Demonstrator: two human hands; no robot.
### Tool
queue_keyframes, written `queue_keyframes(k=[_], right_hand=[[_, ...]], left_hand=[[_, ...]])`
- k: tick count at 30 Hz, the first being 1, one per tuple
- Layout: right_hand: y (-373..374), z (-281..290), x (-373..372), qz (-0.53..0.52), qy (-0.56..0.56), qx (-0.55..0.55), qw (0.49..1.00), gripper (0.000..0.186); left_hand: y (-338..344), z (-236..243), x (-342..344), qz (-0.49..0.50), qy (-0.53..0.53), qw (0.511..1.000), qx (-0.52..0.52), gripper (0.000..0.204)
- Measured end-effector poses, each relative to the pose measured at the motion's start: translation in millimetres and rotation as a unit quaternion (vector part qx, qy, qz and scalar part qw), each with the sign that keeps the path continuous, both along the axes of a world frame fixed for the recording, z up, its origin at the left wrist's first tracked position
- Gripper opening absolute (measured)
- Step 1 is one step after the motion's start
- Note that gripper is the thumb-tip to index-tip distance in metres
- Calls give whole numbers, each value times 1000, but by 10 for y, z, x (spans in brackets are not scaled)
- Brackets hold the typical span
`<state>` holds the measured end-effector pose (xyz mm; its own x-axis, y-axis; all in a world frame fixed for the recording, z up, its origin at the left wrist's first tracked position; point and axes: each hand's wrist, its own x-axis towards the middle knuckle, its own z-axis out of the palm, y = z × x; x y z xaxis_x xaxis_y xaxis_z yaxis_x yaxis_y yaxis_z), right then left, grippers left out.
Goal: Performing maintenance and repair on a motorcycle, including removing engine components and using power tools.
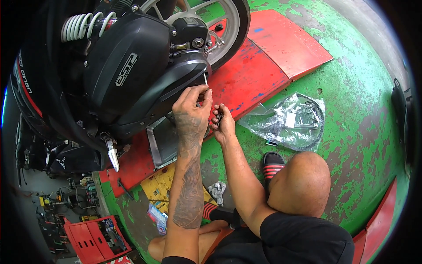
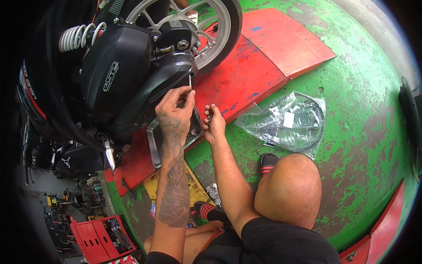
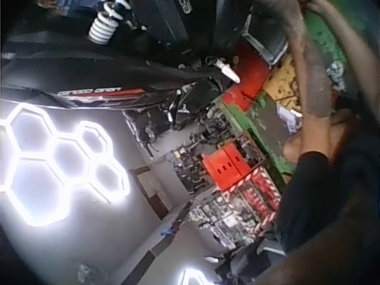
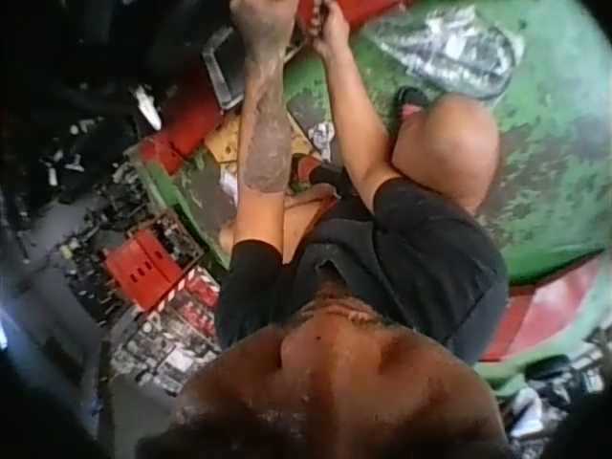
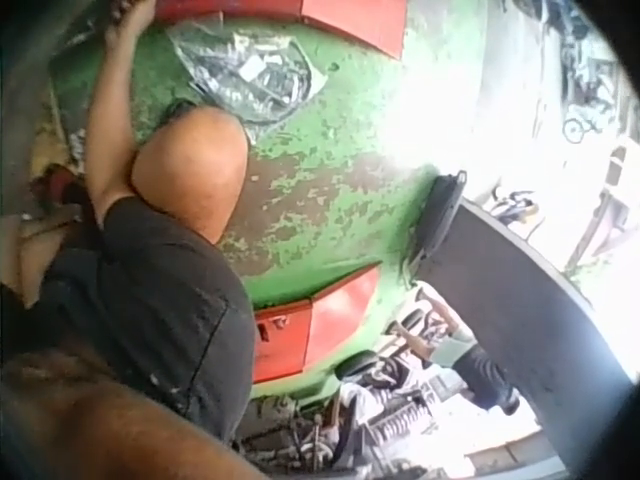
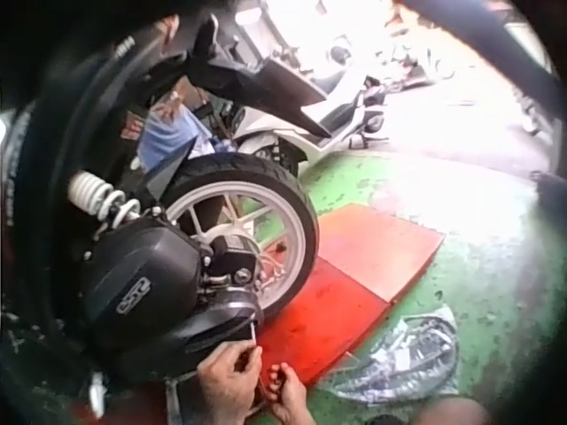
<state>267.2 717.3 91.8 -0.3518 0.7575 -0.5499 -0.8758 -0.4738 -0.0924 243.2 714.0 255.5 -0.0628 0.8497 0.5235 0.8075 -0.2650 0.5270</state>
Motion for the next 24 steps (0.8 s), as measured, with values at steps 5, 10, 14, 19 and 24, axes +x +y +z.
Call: queue_keyframes(k=[5,10,14,19,24], right_hand=[[14,-92,-62,-4,19,13,1000,25],[34,-126,-100,-7,41,2,999,25],[24,-134,-96,-1,42,16,999,25],[1,-106,-100,2,29,4,1000,24],[11,13,-64,-1,24,-17,1000,22]], left_hand=[[161,-109,52,-33,57,998,17,12],[143,-157,85,-25,73,997,21,12],[109,-119,65,19,18,1000,5,13],[250,-155,-8,21,80,994,66,13],[298,-158,-66,91,253,959,86,16]])
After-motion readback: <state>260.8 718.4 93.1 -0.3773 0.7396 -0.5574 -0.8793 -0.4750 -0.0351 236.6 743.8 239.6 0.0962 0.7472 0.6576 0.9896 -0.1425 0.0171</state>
